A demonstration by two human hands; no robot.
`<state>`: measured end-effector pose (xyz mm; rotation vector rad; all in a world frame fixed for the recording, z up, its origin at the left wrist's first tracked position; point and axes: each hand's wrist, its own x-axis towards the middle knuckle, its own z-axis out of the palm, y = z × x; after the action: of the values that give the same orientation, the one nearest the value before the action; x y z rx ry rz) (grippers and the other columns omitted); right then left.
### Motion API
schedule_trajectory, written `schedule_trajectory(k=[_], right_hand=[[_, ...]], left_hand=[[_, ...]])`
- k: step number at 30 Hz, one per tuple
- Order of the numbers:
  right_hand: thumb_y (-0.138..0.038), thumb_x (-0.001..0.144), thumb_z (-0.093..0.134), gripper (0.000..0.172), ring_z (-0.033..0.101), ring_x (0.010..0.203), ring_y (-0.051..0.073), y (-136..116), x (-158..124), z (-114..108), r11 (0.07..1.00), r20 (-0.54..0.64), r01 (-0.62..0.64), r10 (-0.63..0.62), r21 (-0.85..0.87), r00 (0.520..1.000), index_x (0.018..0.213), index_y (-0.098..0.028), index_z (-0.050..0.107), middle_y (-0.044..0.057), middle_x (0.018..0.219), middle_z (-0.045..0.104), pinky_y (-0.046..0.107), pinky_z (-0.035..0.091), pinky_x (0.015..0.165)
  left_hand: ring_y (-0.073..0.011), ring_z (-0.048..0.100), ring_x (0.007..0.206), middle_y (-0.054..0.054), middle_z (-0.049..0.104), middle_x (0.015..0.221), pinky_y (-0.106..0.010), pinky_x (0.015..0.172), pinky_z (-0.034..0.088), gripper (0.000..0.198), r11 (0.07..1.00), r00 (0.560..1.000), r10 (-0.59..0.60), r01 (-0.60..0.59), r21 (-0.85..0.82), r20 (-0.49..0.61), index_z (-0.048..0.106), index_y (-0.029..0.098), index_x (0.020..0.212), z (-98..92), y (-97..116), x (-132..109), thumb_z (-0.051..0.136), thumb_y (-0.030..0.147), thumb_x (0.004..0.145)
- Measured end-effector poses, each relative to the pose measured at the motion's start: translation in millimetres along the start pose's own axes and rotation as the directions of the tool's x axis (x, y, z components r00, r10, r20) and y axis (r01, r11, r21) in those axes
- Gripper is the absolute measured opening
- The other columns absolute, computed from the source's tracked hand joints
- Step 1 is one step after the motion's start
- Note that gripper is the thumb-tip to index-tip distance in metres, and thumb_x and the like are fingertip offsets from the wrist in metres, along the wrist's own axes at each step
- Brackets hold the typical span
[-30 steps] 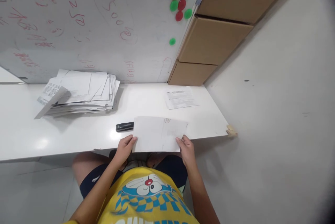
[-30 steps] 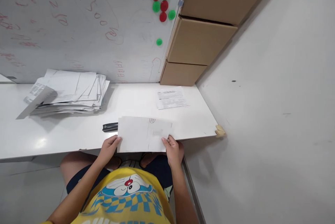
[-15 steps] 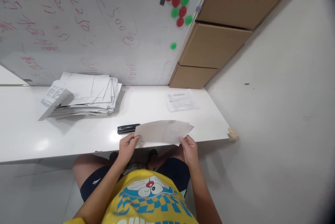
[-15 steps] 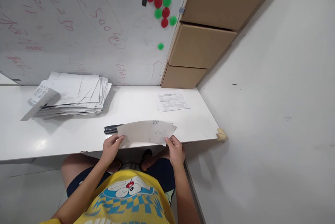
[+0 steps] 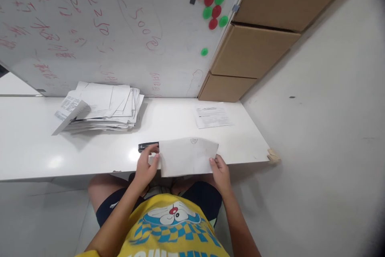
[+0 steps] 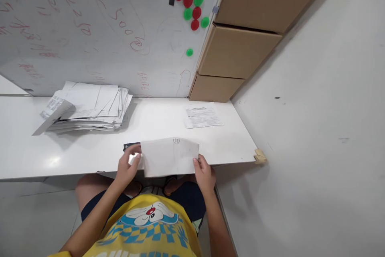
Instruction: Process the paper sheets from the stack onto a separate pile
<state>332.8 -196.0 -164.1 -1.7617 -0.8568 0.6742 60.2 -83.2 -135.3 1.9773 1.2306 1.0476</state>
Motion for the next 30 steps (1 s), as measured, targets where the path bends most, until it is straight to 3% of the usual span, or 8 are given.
schedule_trajectory(k=[2,4,7,10,17,25,30], right_hand=[[-0.051,0.076,0.061,0.039,0.066,0.087,0.026,5,12,-8,0.996,0.033,-0.047,0.045,0.075,0.998,0.099,-0.02,0.066,0.007,0.092,0.074,0.036,0.051,0.077],[-0.051,0.073,0.063,0.039,0.067,0.087,0.027,7,22,-12,0.99,0.086,-0.089,0.08,0.11,0.993,0.095,-0.019,0.067,0.009,0.093,0.074,0.038,0.051,0.076],[-0.05,0.071,0.065,0.036,0.068,0.084,0.028,7,29,-8,0.988,0.133,-0.105,0.089,0.114,0.987,0.09,-0.02,0.068,0.009,0.087,0.075,0.038,0.052,0.073],[-0.051,0.07,0.066,0.036,0.068,0.082,0.028,5,27,-1,0.986,0.13,-0.09,0.072,0.138,0.989,0.088,-0.02,0.069,0.008,0.085,0.075,0.039,0.053,0.073],[-0.05,0.067,0.066,0.035,0.068,0.08,0.028,-2,21,-3,0.984,0.151,-0.103,0.081,0.148,0.985,0.084,-0.02,0.069,0.009,0.084,0.075,0.038,0.053,0.072],[-0.053,0.066,0.069,0.038,0.068,0.081,0.028,-3,13,-4,0.974,0.204,-0.141,0.103,0.178,0.973,0.084,-0.02,0.07,0.008,0.083,0.075,0.038,0.052,0.07],[-0.052,0.065,0.069,0.037,0.066,0.074,0.026,-6,9,7,0.955,0.234,-0.192,0.138,0.228,0.962,0.084,-0.02,0.069,0.007,0.08,0.074,0.037,0.051,0.068]], left_hand=[[-0.0229,0.061,0.099,-0.009,0.067,0.103,-0.038,0.088,0.047,0.034,0.992,0.999,0.05,-0.048,0.12,-0.02,0.053,0.019,0.122,-10.6,-1,12,0.046,0.034,0.093],[-0.0263,0.059,0.105,-0.011,0.066,0.109,-0.04,0.09,0.044,0.037,0.95,0.986,0.133,-0.156,0.272,0.103,0.053,0.019,0.125,-15.6,-5,25,0.049,0.034,0.091],[-0.0306,0.056,0.111,-0.013,0.063,0.119,-0.043,0.091,0.041,0.044,0.847,0.915,0.188,-0.335,0.413,0.356,0.051,0.02,0.131,-13.0,-13,40,0.052,0.032,0.089],[-0.029,0.058,0.105,-0.012,0.064,0.115,-0.042,0.087,0.042,0.043,0.788,0.866,0.194,-0.418,0.452,0.461,0.051,0.021,0.133,-6.8,-21,47,0.048,0.024,0.09],[-0.0272,0.06,0.095,-0.014,0.064,0.112,-0.039,0.082,0.044,0.035,0.716,0.867,0.191,-0.444,0.538,0.461,0.055,0.021,0.127,-1.6,-30,51,0.045,0.025,0.093],[-0.0262,0.062,0.091,-0.014,0.064,0.109,-0.039,0.082,0.046,0.035,0.75,0.888,0.183,-0.404,0.524,0.422,0.056,0.022,0.126,-1.3,-28,53,0.047,0.024,0.093],[-0.0278,0.061,0.104,-0.013,0.065,0.118,-0.04,0.084,0.046,0.039,0.781,0.864,0.264,-0.452,0.431,0.429,0.054,0.02,0.131,-4.5,-31,52,0.045,0.027,0.094]])
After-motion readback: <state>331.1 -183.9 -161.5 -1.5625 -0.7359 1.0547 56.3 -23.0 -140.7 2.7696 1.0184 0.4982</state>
